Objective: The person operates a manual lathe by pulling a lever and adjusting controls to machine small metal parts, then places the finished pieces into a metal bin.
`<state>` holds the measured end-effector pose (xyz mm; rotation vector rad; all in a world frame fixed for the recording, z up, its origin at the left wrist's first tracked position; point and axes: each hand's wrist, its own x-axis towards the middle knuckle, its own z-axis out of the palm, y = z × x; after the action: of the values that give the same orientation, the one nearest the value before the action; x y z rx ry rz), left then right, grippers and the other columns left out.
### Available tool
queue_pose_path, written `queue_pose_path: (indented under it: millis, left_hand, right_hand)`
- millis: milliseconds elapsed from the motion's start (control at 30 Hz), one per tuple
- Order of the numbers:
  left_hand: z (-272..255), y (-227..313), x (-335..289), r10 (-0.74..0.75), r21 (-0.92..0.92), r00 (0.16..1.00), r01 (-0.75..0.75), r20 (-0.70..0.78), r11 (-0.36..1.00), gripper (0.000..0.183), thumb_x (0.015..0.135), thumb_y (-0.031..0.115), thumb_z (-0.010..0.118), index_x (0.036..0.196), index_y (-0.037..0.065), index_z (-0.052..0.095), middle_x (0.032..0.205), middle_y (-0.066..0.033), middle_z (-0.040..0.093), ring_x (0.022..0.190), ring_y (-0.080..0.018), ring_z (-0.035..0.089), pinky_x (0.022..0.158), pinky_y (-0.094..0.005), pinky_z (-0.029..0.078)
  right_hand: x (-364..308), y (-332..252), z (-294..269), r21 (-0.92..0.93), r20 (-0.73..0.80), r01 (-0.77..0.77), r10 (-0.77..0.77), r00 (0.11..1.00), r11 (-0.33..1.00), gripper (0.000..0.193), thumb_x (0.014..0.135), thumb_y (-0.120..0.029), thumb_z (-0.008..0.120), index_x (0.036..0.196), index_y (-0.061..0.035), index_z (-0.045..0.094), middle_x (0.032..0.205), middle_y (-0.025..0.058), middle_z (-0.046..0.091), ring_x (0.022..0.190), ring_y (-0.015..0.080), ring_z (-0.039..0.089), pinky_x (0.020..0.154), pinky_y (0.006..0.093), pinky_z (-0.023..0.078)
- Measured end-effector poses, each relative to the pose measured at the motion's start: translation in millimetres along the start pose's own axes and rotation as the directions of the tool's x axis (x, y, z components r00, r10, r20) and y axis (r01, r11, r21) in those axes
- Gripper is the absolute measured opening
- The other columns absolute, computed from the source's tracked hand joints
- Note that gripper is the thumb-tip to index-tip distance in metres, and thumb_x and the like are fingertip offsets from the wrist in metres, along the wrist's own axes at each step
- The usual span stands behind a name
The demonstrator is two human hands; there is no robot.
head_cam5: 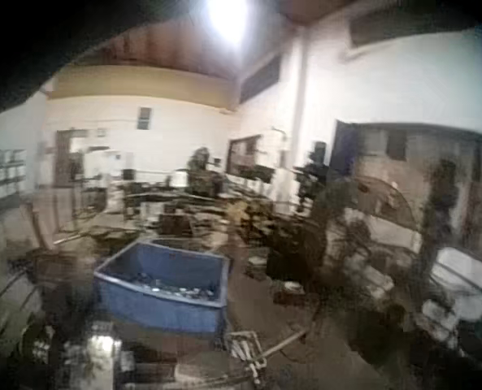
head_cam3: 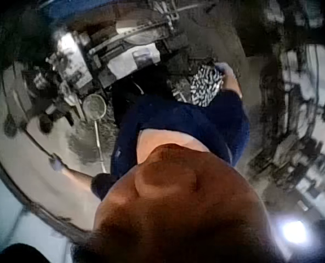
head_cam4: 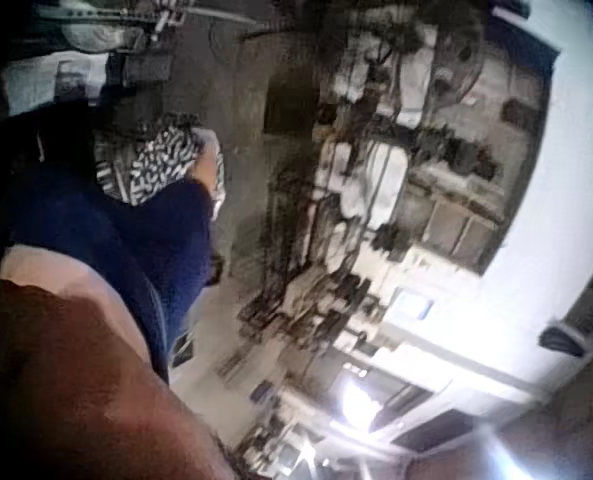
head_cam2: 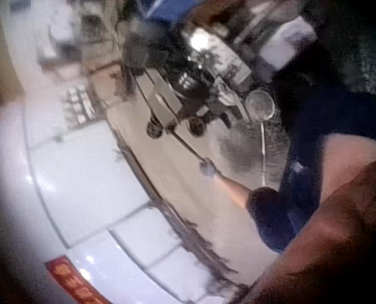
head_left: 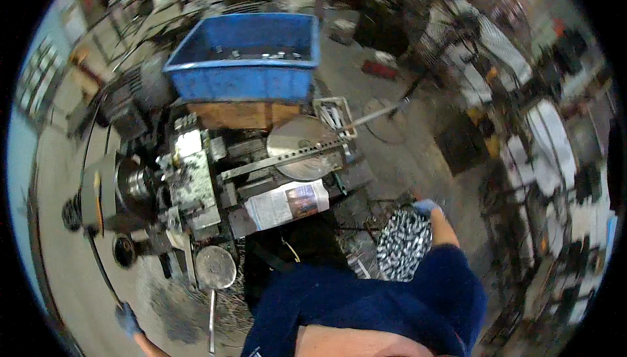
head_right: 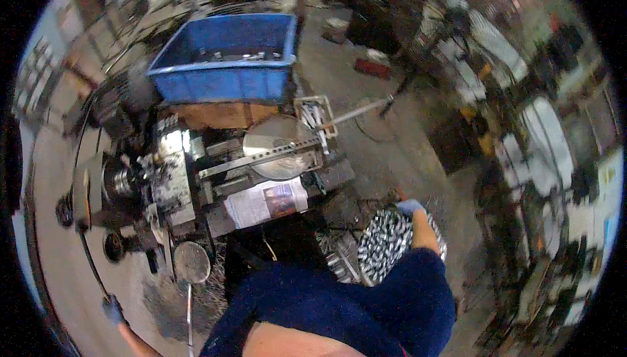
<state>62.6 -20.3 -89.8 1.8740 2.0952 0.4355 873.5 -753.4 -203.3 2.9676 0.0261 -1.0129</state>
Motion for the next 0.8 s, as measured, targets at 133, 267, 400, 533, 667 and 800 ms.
queue_pose_path:
  millis: [133,267,400,533,667,800]
  left_hand:
    - [-19.0,-5.6,-24.0,0.116,0.267,0.985,-0.079,-0.126,0.961,0.038,0.084,0.038,0.054,0.095,0.001,0.06,0.092,-0.0206,0.061,0.083,-0.0364,0.058,0.069,-0.0447,0.045]
    - [-22.4,0.7,-24.1,0.107,0.225,0.982,-0.071,-0.153,0.972,0.038,0.082,0.037,0.053,0.089,0.0,0.059,0.088,-0.0235,0.061,0.082,-0.0393,0.058,0.069,-0.046,0.044]
    - [-22.8,30.0,-35.0,0.039,0.204,0.984,-0.003,-0.172,0.979,0.035,0.08,0.034,0.054,0.089,0.001,0.06,0.084,-0.0239,0.061,0.082,-0.0405,0.058,0.071,-0.0455,0.045]
    - [-28.3,37.0,-43.9,0.031,0.166,0.984,-0.001,-0.178,0.986,0.035,0.078,0.034,0.055,0.09,0.002,0.061,0.086,-0.0235,0.062,0.083,-0.0396,0.059,0.071,-0.0451,0.045]
    - [-30.0,26.1,-26.1,-0.088,-0.114,0.991,0.099,0.099,0.988,0.039,0.076,0.033,0.06,0.099,0.001,0.06,0.093,-0.0228,0.062,0.089,-0.0364,0.06,0.075,-0.0417,0.046]
    - [-30.7,-23.8,-35.2,0.016,-0.042,0.998,-0.014,0.056,0.999,0.053,0.075,0.035,0.063,0.113,-0.003,0.056,0.106,-0.0231,0.06,0.099,-0.0329,0.058,0.086,-0.0365,0.044]
  right_hand:
    - [-10.3,-7.8,-10.5,-0.553,0.016,0.575,-0.682,0.731,0.603,0.021,0.088,-0.023,0.046,0.104,-0.0152,0.057,0.095,0.0144,0.065,0.085,0.0358,0.062,0.072,0.0464,0.048]
    - [-40.5,-0.6,-21.6,0.136,-0.424,0.223,-0.147,0.893,0.965,0.039,0.085,-0.037,0.055,0.094,0.0,0.065,0.081,0.0204,0.065,0.077,0.0286,0.063,0.068,0.041,0.048]
    - [-48.8,-23.3,-48.7,0.368,-0.628,0.417,-0.109,0.771,0.831,0.023,0.082,-0.02,0.064,0.085,0.0031,0.067,0.077,0.0141,0.065,0.074,0.0144,0.06,0.067,0.0327,0.047]
    - [-196.6,-239.7,-105.5,0.276,-0.703,0.843,-0.502,0.505,0.462,0.024,0.079,-0.008,0.066,0.098,0.0064,0.063,0.112,0.0115,0.058,0.097,0.015,0.056,0.084,0.0262,0.043]
    - [-290.1,-409.3,-111.7,-0.001,-0.432,1.0,-0.902,0.015,0.017,0.043,0.066,-0.022,0.075,0.102,-0.0034,0.065,0.118,0.0193,0.053,0.112,0.0315,0.05,0.096,0.037,0.039]
    - [-385.4,-545.3,-89.8,-0.079,-0.205,0.925,-0.902,-0.379,-0.371,0.047,0.068,-0.033,0.073,0.104,-0.0044,0.064,0.127,0.0224,0.043,0.113,0.0362,0.049,0.095,0.0396,0.04]
